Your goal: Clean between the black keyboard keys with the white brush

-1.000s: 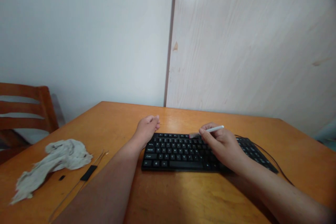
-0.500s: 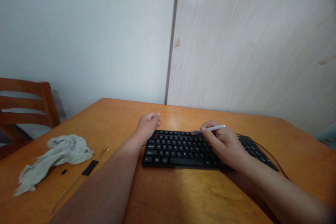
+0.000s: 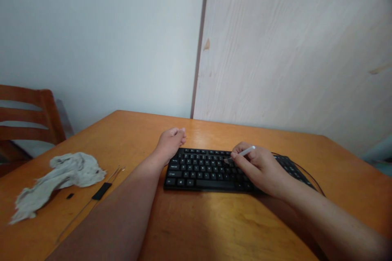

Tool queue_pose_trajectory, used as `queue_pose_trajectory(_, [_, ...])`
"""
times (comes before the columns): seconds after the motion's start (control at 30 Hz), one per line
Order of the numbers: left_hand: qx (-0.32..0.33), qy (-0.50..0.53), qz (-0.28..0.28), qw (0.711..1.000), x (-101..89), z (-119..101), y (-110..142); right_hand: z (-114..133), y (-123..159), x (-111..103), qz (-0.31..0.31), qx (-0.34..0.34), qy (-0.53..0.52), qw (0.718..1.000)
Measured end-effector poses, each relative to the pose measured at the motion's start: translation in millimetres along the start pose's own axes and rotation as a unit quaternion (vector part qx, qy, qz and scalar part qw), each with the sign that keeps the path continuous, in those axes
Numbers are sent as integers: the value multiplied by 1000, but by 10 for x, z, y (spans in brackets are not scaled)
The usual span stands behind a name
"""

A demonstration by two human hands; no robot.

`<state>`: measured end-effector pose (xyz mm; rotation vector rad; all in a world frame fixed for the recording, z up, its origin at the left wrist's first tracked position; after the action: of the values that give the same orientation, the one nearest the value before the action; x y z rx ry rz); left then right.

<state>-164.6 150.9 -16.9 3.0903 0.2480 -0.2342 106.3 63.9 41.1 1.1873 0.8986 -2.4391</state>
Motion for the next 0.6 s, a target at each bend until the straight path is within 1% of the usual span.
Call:
queue_pose_trajectory(0.13, [-1, -7, -7, 1000, -3, -2, 0, 32, 18, -26, 16, -2, 0, 1000])
queue_pose_trajectory(0.3, [-1, -1, -2, 1000, -5, 6, -9, 57, 27, -54, 33, -7, 10, 999])
queue_pose_trajectory(0.47, [-3, -5, -3, 1000, -8, -8, -4, 92, 31, -90, 50, -5, -5, 999])
queue_pose_trajectory(0.6, [-4, -6, -1, 1000, -9, -15, 1, 131, 36, -133, 59, -11, 11, 998])
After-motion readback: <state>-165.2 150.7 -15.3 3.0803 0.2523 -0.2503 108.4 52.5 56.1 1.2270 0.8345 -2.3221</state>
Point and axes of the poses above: each hand's wrist, its own y-axis away from the middle knuckle, its own x-axis out of the palm, z = x × y, the point moved 1 cm from there along -y, towards the middle knuckle, and after that the axes turned 11 degrees about -x, right-handed, at the moved point
